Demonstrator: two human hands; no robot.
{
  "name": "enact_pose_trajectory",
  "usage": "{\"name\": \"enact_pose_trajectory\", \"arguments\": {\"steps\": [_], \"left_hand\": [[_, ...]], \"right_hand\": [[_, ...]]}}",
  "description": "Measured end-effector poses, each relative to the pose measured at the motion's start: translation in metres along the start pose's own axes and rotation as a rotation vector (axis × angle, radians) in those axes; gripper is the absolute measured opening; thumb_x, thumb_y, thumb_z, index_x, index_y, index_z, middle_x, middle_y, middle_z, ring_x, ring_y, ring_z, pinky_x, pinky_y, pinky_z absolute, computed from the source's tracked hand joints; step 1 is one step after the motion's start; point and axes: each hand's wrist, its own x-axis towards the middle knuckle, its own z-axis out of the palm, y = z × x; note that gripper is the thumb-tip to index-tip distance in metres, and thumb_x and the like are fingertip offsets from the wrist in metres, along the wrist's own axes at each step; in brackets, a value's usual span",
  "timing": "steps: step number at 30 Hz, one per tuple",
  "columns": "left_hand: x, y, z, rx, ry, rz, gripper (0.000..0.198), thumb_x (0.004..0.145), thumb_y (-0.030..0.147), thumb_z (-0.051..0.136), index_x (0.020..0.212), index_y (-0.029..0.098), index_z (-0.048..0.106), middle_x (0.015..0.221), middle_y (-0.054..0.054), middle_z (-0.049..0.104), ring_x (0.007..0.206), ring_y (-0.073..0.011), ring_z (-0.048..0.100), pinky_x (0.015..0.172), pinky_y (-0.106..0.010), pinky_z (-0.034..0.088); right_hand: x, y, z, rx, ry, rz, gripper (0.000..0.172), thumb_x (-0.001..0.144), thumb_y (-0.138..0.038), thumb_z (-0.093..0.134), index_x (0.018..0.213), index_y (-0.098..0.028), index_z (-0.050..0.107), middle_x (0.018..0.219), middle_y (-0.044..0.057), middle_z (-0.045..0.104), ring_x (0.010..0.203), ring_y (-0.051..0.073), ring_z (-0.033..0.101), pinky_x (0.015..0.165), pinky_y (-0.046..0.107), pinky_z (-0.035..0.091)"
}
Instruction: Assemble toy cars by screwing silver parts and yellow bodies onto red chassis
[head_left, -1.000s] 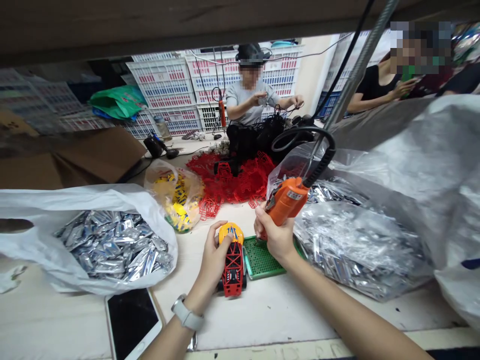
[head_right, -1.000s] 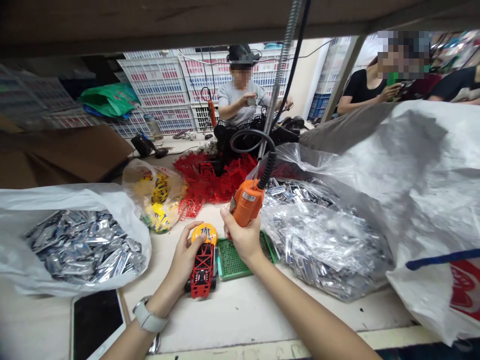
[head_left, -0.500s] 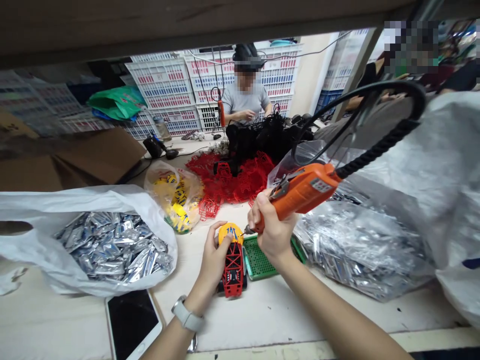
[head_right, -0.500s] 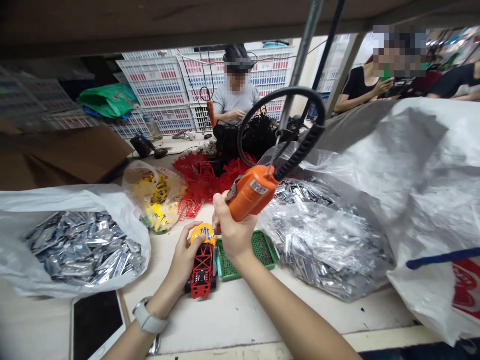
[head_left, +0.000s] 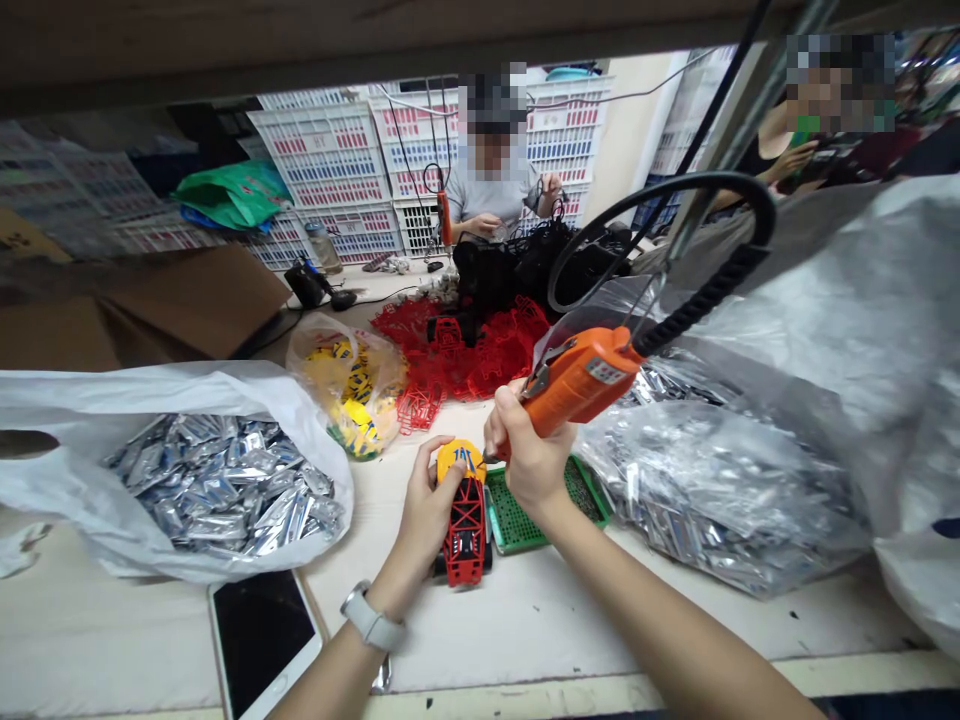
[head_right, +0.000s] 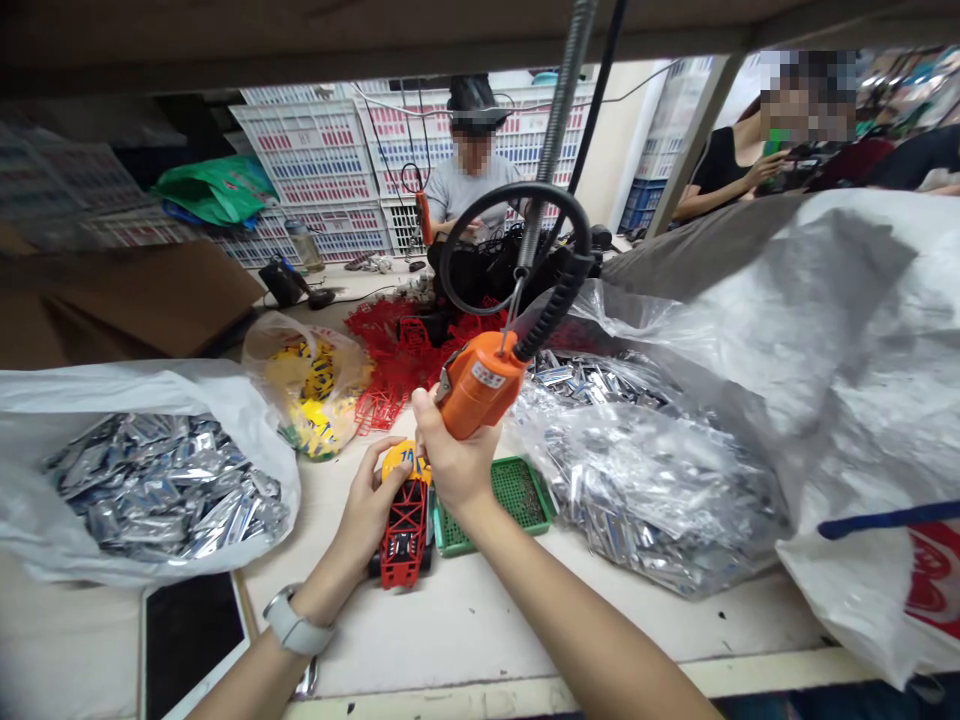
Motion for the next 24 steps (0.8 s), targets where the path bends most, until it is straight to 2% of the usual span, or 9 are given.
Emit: {"name": "enact_pose_trajectory", "arguments": {"steps": [6,10,15,19,24], "left_hand": [[0.001,0.001,0.0,0.0,-0.022,0.01,0.057,0.067,0.049,0.078,0.111,0.02,0.055,0.078,0.0,0.073,0.062,-0.0169,0.063,0.057,-0.026,0.046],[-0.001,0.002,0.0,0.01,-0.023,0.007,0.059,0.067,0.05,0.077,0.113,0.021,0.054,0.078,0.0,0.073,0.06,-0.017,0.063,0.054,-0.025,0.044],[-0.002,0.003,0.001,0.004,-0.01,-0.007,0.059,0.066,0.05,0.076,0.112,0.021,0.053,0.069,0.005,0.067,0.055,-0.015,0.059,0.051,-0.024,0.042],[-0.001,0.003,0.001,0.016,0.001,-0.003,0.057,0.066,0.049,0.074,0.111,0.021,0.053,0.069,0.005,0.067,0.055,-0.0144,0.058,0.051,-0.023,0.042],[-0.001,0.002,0.0,0.015,0.005,0.003,0.055,0.066,0.047,0.073,0.111,0.021,0.054,0.075,0.003,0.071,0.057,-0.0144,0.06,0.052,-0.023,0.044]], "right_hand": [[-0.002,0.006,0.0,0.017,-0.029,0.005,0.035,0.076,-0.043,0.082,0.074,-0.021,0.055,0.046,-0.011,0.046,0.036,0.007,0.044,0.039,0.02,0.037],[0.002,-0.004,-0.003,0.056,-0.027,0.002,0.032,0.077,-0.041,0.082,0.077,-0.02,0.058,0.045,-0.011,0.048,0.035,0.006,0.043,0.036,0.019,0.036],[0.005,-0.012,-0.017,0.04,-0.01,-0.039,0.032,0.078,-0.042,0.082,0.079,-0.02,0.058,0.045,-0.011,0.048,0.034,0.006,0.043,0.037,0.019,0.037],[-0.001,0.0,-0.031,-0.081,-0.005,-0.008,0.039,0.076,-0.048,0.083,0.079,-0.021,0.056,0.045,-0.012,0.046,0.033,0.007,0.042,0.033,0.019,0.035],[-0.005,0.013,-0.04,-0.15,-0.033,0.005,0.04,0.075,-0.047,0.085,0.074,-0.02,0.056,0.045,-0.01,0.048,0.035,0.007,0.043,0.036,0.019,0.036]]}}
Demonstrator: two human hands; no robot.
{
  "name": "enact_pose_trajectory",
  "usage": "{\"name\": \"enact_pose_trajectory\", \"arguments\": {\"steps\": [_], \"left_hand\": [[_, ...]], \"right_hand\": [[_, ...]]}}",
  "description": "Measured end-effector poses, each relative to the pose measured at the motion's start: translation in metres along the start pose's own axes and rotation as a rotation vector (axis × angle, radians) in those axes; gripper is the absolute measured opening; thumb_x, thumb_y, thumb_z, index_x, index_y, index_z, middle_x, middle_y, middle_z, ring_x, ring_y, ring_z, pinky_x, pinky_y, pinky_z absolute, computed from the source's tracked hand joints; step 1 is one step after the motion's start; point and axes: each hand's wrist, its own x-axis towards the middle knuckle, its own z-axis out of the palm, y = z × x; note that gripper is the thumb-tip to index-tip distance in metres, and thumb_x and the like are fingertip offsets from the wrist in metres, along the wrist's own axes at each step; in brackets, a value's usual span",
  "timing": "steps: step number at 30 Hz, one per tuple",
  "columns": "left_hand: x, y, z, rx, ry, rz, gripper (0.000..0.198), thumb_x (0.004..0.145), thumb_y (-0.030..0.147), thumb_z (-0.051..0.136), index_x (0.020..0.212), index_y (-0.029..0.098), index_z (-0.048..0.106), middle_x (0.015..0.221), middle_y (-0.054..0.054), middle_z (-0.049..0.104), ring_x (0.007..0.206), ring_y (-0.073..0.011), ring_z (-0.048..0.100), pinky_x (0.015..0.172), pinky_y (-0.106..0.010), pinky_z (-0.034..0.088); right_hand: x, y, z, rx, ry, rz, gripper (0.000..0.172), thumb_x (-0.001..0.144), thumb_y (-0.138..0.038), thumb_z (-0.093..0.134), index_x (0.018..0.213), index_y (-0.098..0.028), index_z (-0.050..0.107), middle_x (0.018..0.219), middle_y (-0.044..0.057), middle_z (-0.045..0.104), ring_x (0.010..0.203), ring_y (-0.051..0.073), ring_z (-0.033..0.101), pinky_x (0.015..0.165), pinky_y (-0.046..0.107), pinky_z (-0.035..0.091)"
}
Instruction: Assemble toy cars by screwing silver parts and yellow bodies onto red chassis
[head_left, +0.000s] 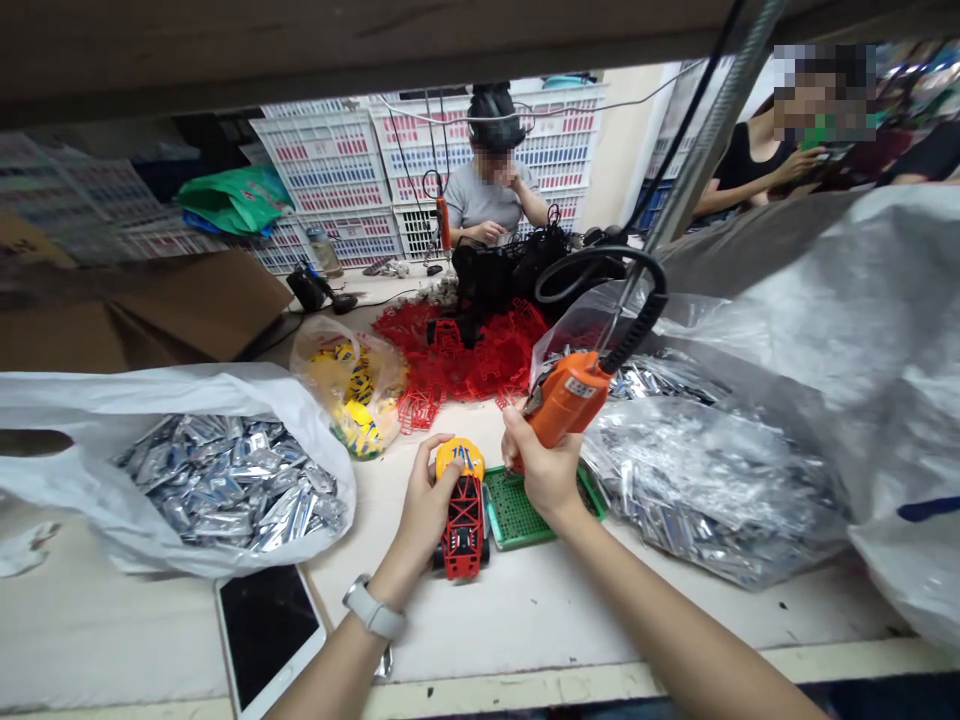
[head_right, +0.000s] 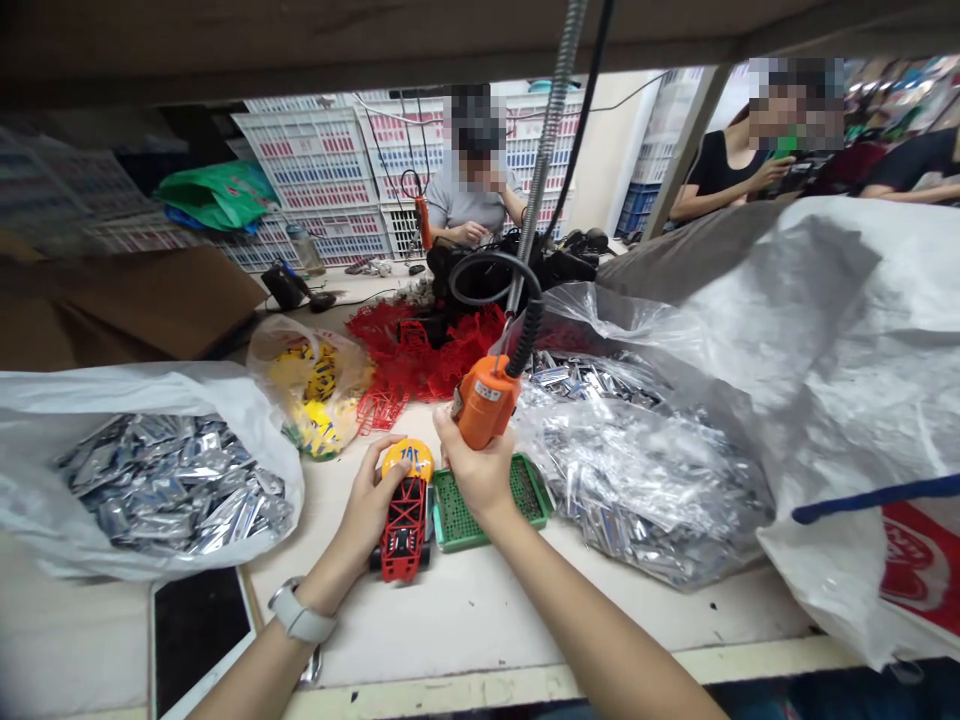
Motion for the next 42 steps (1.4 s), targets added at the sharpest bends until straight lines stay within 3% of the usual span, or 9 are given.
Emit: {"name": "enact_pose_trajectory", "arguments": {"steps": [11,19,23,28,33,42], "left_hand": [[0.001,-0.003,-0.001,-0.007,-0.007,0.011,0.054,0.069,0.048,0.073,0.112,0.022,0.054,0.073,0.003,0.071,0.056,-0.015,0.061,0.052,-0.024,0.044],[0.0,-0.003,-0.001,-0.046,-0.015,-0.013,0.061,0.065,0.051,0.077,0.113,0.021,0.053,0.072,0.003,0.071,0.054,-0.014,0.059,0.05,-0.023,0.043],[0.002,-0.003,0.0,-0.067,-0.011,-0.022,0.064,0.062,0.05,0.081,0.111,0.02,0.053,0.072,0.002,0.072,0.058,-0.0153,0.063,0.054,-0.024,0.046],[0.003,-0.004,0.001,-0.071,-0.018,-0.001,0.063,0.06,0.046,0.084,0.111,0.021,0.055,0.076,0.002,0.072,0.063,-0.0167,0.066,0.059,-0.025,0.05],[0.005,-0.005,0.0,-0.087,-0.019,0.024,0.059,0.059,0.042,0.083,0.106,0.022,0.054,0.076,0.002,0.072,0.063,-0.0157,0.063,0.061,-0.025,0.049],[0.007,-0.007,-0.002,-0.083,-0.047,0.047,0.057,0.062,0.041,0.08,0.109,0.022,0.055,0.087,0.0,0.073,0.078,-0.0185,0.066,0.073,-0.028,0.051]], "right_hand": [[-0.001,0.002,-0.001,-0.051,-0.022,-0.012,0.038,0.08,-0.048,0.081,0.074,-0.02,0.055,0.047,-0.01,0.046,0.037,0.007,0.041,0.037,0.021,0.035],[0.0,0.001,-0.001,-0.059,0.0,-0.007,0.04,0.075,-0.049,0.084,0.075,-0.02,0.055,0.045,-0.011,0.047,0.035,0.007,0.041,0.035,0.021,0.034],[0.004,-0.019,0.012,-0.015,0.062,-0.045,0.036,0.078,-0.046,0.081,0.075,-0.021,0.054,0.045,-0.011,0.046,0.034,0.007,0.042,0.035,0.021,0.034],[0.008,-0.045,0.046,0.145,0.113,-0.183,0.029,0.081,-0.041,0.074,0.08,-0.025,0.05,0.047,-0.012,0.043,0.034,0.007,0.041,0.036,0.022,0.035],[0.003,-0.033,0.064,0.205,0.033,-0.089,0.032,0.08,-0.045,0.075,0.08,-0.025,0.05,0.047,-0.012,0.044,0.035,0.007,0.042,0.037,0.024,0.038],[-0.002,-0.02,0.063,0.189,0.022,-0.051,0.034,0.079,-0.045,0.077,0.08,-0.025,0.049,0.048,-0.012,0.044,0.036,0.007,0.042,0.039,0.024,0.038]]}}
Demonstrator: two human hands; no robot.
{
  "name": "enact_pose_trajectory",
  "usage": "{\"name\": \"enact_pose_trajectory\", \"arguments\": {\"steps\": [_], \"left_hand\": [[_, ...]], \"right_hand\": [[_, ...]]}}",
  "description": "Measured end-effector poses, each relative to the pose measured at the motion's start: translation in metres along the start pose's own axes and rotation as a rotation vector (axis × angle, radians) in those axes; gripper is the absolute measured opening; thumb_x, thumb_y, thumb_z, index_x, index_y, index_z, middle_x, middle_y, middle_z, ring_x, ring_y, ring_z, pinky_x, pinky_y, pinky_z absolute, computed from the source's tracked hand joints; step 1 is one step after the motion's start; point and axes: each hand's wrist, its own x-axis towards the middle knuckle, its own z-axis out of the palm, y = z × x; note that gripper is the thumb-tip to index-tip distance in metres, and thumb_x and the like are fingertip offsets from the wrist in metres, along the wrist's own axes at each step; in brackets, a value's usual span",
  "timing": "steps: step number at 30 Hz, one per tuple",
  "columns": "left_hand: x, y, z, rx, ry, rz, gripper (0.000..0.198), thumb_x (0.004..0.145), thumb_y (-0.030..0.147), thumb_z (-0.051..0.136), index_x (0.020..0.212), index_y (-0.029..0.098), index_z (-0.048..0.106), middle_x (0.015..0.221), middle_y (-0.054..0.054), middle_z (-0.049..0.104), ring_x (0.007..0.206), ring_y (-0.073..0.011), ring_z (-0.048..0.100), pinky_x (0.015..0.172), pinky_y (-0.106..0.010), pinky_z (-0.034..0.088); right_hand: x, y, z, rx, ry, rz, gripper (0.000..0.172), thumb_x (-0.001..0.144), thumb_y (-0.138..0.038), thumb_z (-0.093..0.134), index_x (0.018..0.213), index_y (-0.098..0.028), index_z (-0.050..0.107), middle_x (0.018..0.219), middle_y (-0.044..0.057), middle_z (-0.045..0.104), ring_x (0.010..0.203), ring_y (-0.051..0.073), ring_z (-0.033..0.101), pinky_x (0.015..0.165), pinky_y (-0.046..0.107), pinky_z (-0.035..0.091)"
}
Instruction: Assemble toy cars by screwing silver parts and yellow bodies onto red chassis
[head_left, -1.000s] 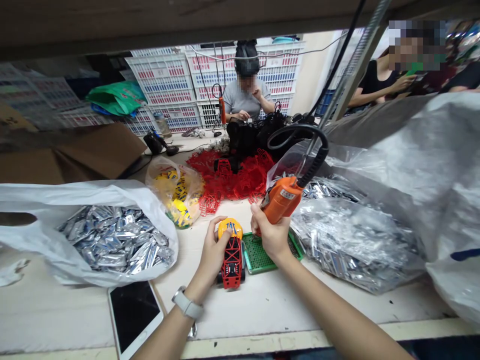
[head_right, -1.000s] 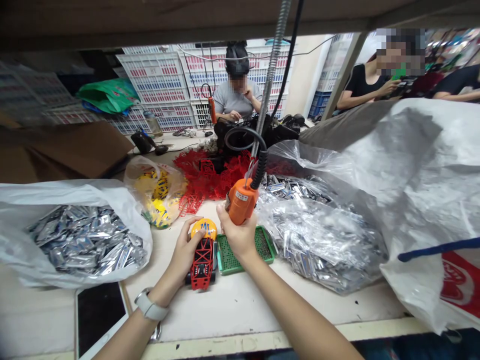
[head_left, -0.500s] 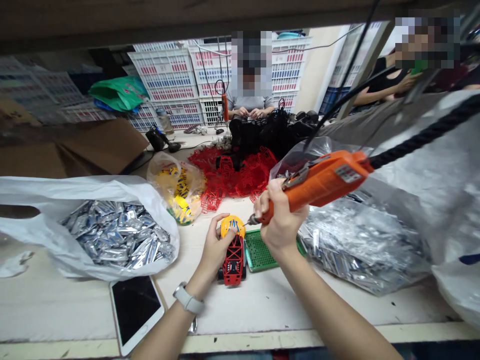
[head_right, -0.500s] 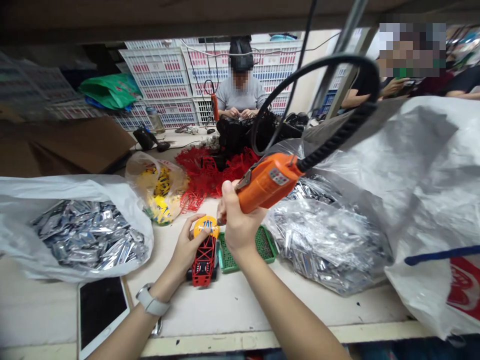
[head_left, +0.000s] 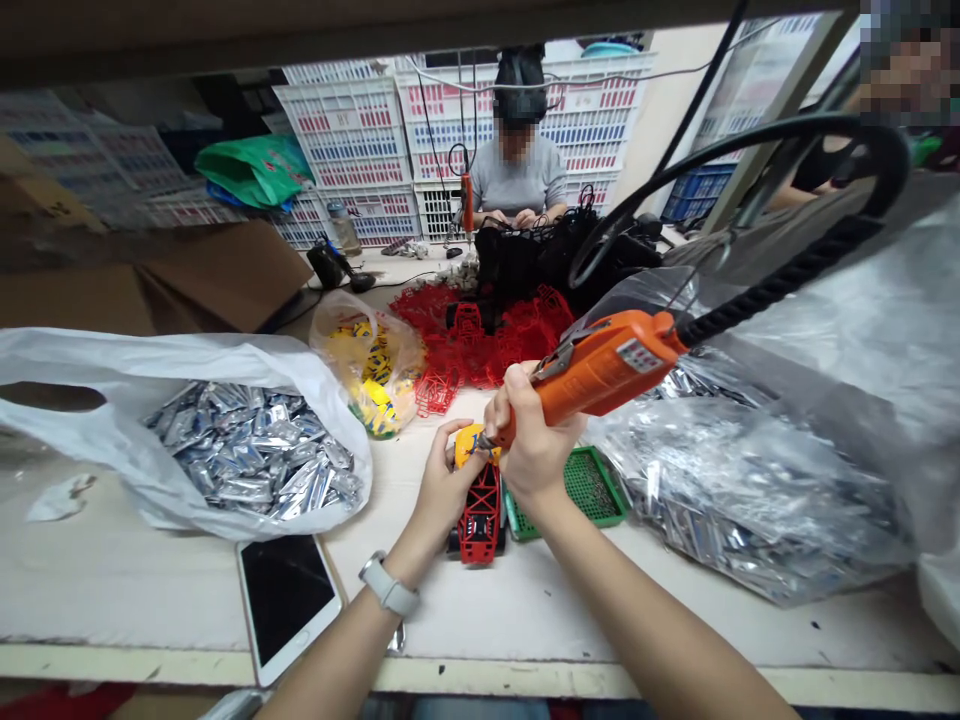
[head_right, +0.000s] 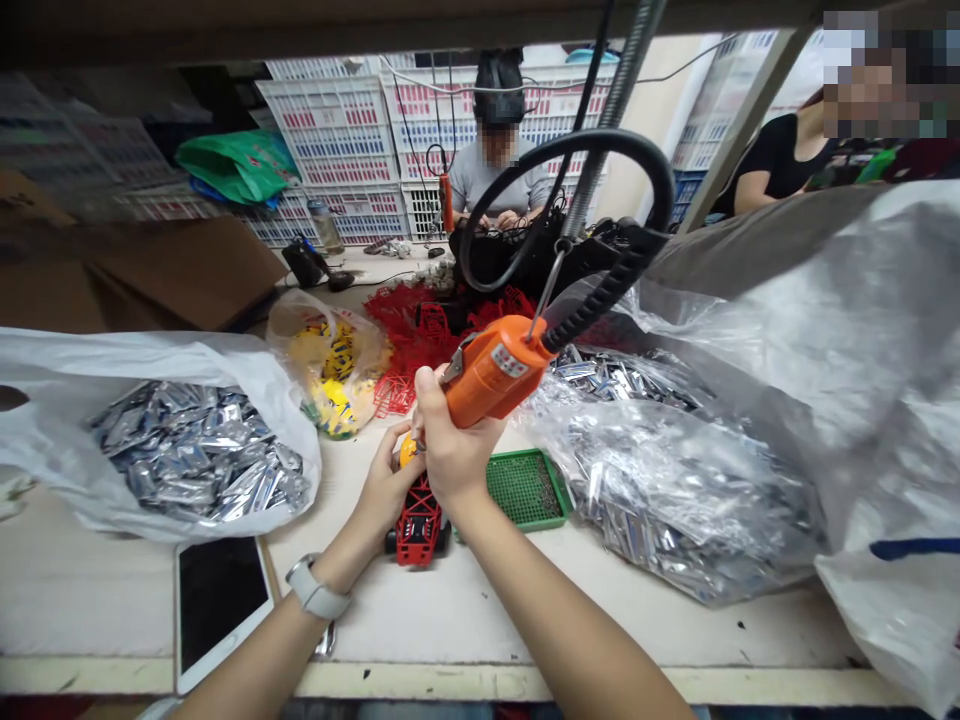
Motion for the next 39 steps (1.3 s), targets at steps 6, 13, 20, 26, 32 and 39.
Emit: {"name": "enact_pose_trajectory", "arguments": {"steps": [6,13,20,26,32,39], "left_hand": [[-0.001,-0.006,-0.002,0.072,0.011,0.034,0.055,0.07,0.046,0.076,0.115,0.023,0.055,0.095,-0.002,0.071,0.083,-0.0204,0.067,0.078,-0.031,0.052],[-0.002,-0.009,-0.015,0.557,0.16,0.417,0.039,0.082,0.037,0.073,0.12,0.027,0.073,0.123,-0.009,0.054,0.126,-0.0285,0.054,0.109,-0.045,0.044],[-0.005,-0.004,-0.016,0.743,0.135,0.694,0.01,0.091,0.031,0.071,0.094,0.03,0.081,0.111,-0.005,0.063,0.112,-0.0258,0.058,0.104,-0.044,0.045],[-0.003,-0.005,-0.017,0.762,0.137,0.692,0.011,0.093,0.032,0.07,0.093,0.031,0.081,0.107,-0.005,0.064,0.108,-0.0255,0.058,0.097,-0.042,0.047],[-0.004,-0.004,-0.017,0.821,0.147,0.726,0.015,0.095,0.034,0.066,0.092,0.028,0.08,0.102,-0.006,0.063,0.103,-0.025,0.058,0.093,-0.041,0.049],[-0.003,-0.002,-0.019,0.894,0.113,0.828,0.02,0.1,0.03,0.058,0.098,0.026,0.077,0.109,-0.008,0.065,0.108,-0.0259,0.058,0.096,-0.042,0.048]], "right_hand": [[0.002,-0.011,-0.002,-0.064,0.005,-0.084,0.025,0.084,-0.039,0.072,0.079,-0.026,0.051,0.049,-0.01,0.045,0.037,0.008,0.044,0.04,0.025,0.038],[0.015,-0.021,-0.014,-0.042,0.06,-0.192,0.023,0.085,-0.035,0.073,0.081,-0.024,0.053,0.049,-0.011,0.045,0.037,0.006,0.041,0.041,0.023,0.034],[0.013,-0.021,-0.013,-0.106,0.058,-0.128,0.029,0.084,-0.041,0.073,0.079,-0.025,0.049,0.048,-0.011,0.043,0.036,0.007,0.042,0.039,0.025,0.034],[0.01,-0.022,-0.01,-0.064,0.035,-0.094,0.025,0.082,-0.038,0.073,0.075,-0.025,0.052,0.046,-0.01,0.044,0.036,0.008,0.042,0.038,0.025,0.034],[0.01,-0.023,-0.01,-0.097,0.057,-0.065,0.027,0.08,-0.041,0.073,0.077,-0.025,0.051,0.046,-0.011,0.043,0.036,0.008,0.04,0.037,0.026,0.034],[0.012,-0.022,-0.009,-0.024,-0.013,-0.043,0.025,0.079,-0.037,0.075,0.077,-0.024,0.054,0.046,-0.011,0.045,0.034,0.007,0.041,0.036,0.024,0.033]]}}
